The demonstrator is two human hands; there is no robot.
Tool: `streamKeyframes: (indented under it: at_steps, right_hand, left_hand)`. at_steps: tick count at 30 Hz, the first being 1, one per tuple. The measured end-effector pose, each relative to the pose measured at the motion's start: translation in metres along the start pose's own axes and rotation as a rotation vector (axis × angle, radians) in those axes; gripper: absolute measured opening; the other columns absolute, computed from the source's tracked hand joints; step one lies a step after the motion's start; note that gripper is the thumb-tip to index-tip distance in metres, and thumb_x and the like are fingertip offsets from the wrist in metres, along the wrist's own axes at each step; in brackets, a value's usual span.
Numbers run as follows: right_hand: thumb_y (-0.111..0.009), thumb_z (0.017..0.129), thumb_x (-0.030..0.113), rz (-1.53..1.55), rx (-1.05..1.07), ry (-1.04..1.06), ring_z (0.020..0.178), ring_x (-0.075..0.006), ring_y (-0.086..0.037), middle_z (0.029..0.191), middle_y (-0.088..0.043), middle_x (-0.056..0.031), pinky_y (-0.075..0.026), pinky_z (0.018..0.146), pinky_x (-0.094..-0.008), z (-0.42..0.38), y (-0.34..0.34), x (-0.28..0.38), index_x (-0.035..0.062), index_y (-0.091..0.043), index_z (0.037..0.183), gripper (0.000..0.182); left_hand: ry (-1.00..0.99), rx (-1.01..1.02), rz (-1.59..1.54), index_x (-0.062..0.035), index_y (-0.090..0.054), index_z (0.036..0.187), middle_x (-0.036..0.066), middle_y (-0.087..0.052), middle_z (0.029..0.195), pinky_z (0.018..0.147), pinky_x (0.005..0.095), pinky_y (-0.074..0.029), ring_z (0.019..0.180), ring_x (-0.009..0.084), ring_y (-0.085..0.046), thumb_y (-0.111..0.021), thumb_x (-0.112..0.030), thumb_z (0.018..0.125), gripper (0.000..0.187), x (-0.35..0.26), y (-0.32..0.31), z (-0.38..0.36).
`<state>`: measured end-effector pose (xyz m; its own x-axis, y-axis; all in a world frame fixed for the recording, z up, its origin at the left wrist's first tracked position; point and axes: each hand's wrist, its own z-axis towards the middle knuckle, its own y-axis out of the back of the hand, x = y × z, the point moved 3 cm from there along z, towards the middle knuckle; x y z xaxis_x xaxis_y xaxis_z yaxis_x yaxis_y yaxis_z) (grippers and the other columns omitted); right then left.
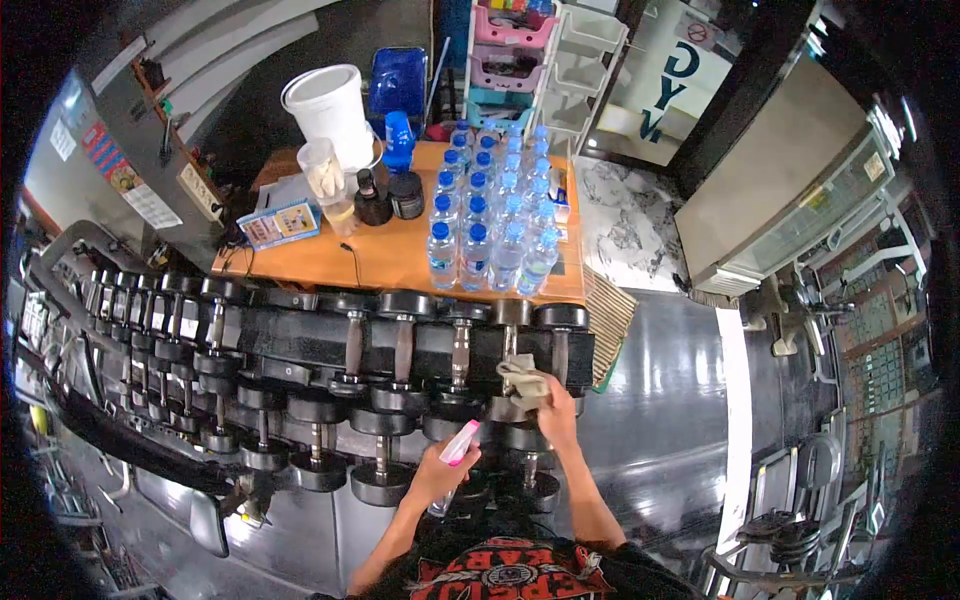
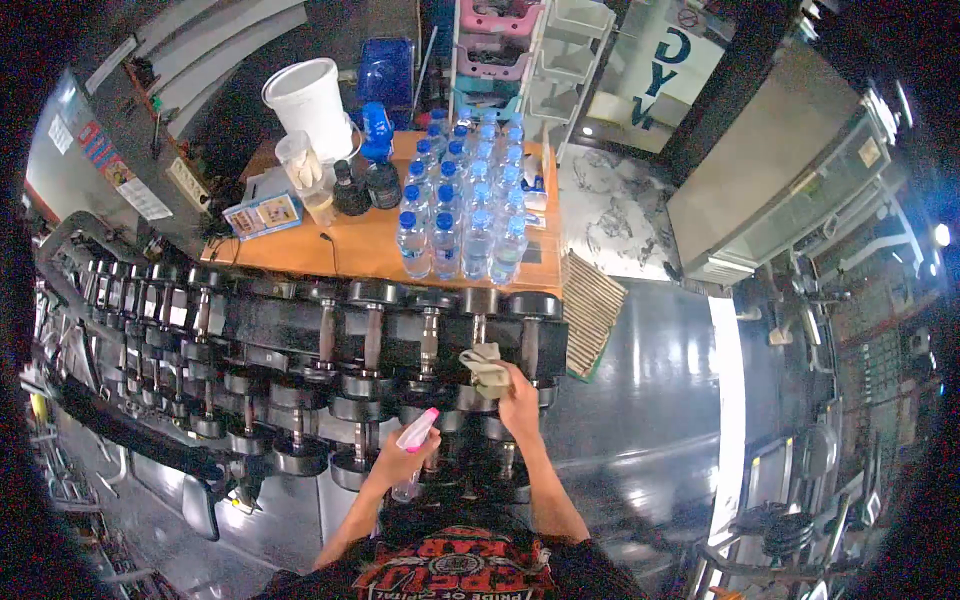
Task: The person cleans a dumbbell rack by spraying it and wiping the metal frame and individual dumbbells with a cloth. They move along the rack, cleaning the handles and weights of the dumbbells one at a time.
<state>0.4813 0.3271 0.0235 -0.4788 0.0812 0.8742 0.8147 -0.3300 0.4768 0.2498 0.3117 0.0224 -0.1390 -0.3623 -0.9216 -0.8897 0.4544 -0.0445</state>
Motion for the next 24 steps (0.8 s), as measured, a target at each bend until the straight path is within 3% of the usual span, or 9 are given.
streamKeyframes:
  at_steps: [3,5,6,8,9,13,17,19,24]
  right_hand:
    - [-0.046,0.083,-0.006,0.282,-0.117,0.001,0.095,-0.0269,-0.063,0.110,-0.063,-0.0046,-0.050,0.083,-0.0329,-0.026,0.021,-0.026,0.0069,-0.056,0.116,0.037]
    - [-0.044,0.097,0.012,1.004,-0.200,-0.441,0.092,-0.0190,-0.062,0.118,-0.058,0.0008,-0.052,0.076,-0.0324,-0.050,0.031,-0.054,0.0131,-0.052,0.122,0.027]
    - [-0.044,0.097,0.012,1.001,-0.198,-0.446,0.092,-0.0190,-0.062,0.118,-0.058,0.0008,-0.052,0.076,-0.0324,-0.062,0.043,-0.070,0.0131,-0.052,0.122,0.027]
    - [-0.042,0.096,0.016,1.950,0.235,-0.171,0.108,-0.0235,-0.056,0.122,-0.055,-0.0068,-0.045,0.093,-0.0350,-0.078,0.053,-0.089,0.0093,-0.047,0.126,0.031]
    - [-0.039,0.098,0.026,1.451,-0.275,-0.602,0.114,-0.0243,-0.052,0.123,-0.054,-0.0081,-0.043,0.098,-0.0386,-0.080,0.062,-0.047,0.0115,-0.046,0.127,0.033]
    - [-0.037,0.098,0.030,1.555,-0.158,-0.610,0.115,-0.0273,-0.051,0.126,-0.053,-0.0089,-0.042,0.099,-0.0434,-0.085,0.073,-0.053,0.0117,-0.046,0.127,0.036]
    - [-0.036,0.097,0.028,1.539,-0.174,-0.564,0.119,-0.0312,-0.047,0.130,-0.051,-0.0099,-0.035,0.104,-0.0486,-0.089,0.081,-0.048,0.0103,-0.047,0.128,0.037]
    - [-0.038,0.096,0.026,1.670,-0.178,-0.495,0.121,-0.0306,-0.046,0.129,-0.051,-0.0098,-0.032,0.106,-0.0478,-0.085,0.083,-0.037,0.0090,-0.046,0.129,0.038]
    - [-0.045,0.093,0.020,1.659,-0.190,-0.534,0.119,-0.0298,-0.047,0.129,-0.050,-0.0098,-0.035,0.103,-0.0451,-0.080,0.072,-0.043,0.0084,-0.046,0.128,0.037]
  left_hand:
    - [0.000,-0.065,0.109,-0.0032,-0.062,0.096,0.004,-0.062,0.068,0.050,0.0268,-0.047,0.054,0.0104,-0.059,-0.066,-0.020,0.084,0.021,0.002,-0.007,0.003]
    - [-0.014,-0.082,0.152,-0.0036,-0.063,0.095,0.006,-0.062,0.068,0.051,0.0288,-0.047,0.054,0.0122,-0.060,-0.066,-0.021,0.084,0.021,0.010,-0.014,0.005]
    - [-0.035,-0.095,0.208,-0.0039,-0.063,0.093,0.008,-0.063,0.067,0.052,0.0307,-0.047,0.054,0.0139,-0.061,-0.066,-0.021,0.083,0.020,0.011,-0.016,0.006]
    - [0.001,-0.099,0.209,-0.0038,-0.063,0.092,0.015,-0.064,0.068,0.055,0.0352,-0.048,0.058,0.0248,-0.064,-0.065,-0.021,0.083,0.020,0.010,-0.024,0.008]
    - [-0.085,-0.121,0.262,-0.0039,-0.062,0.092,0.017,-0.063,0.069,0.056,0.0377,-0.049,0.061,0.0300,-0.064,-0.065,-0.022,0.083,0.020,0.010,-0.027,0.010]
    - [-0.294,-0.212,0.471,-0.0037,-0.062,0.088,0.021,-0.063,0.074,0.059,0.0453,-0.049,0.072,0.0410,-0.062,-0.064,-0.023,0.082,0.020,0.008,-0.039,0.016]
    - [-0.263,-0.228,0.537,-0.0045,-0.061,0.086,0.020,-0.063,0.072,0.059,0.0475,-0.049,0.071,0.0409,-0.062,-0.064,-0.023,0.082,0.019,0.004,-0.045,0.020]
    - [-0.203,-0.221,0.555,-0.0060,-0.064,0.097,0.018,-0.064,0.078,0.062,0.0395,-0.049,0.074,0.0358,-0.064,-0.063,-0.020,0.083,0.020,0.002,-0.047,0.020]
    - [-0.300,-0.244,0.520,-0.0059,-0.063,0.092,0.018,-0.065,0.077,0.063,0.0418,-0.050,0.074,0.0366,-0.064,-0.064,-0.019,0.082,0.017,0.017,-0.048,0.026]
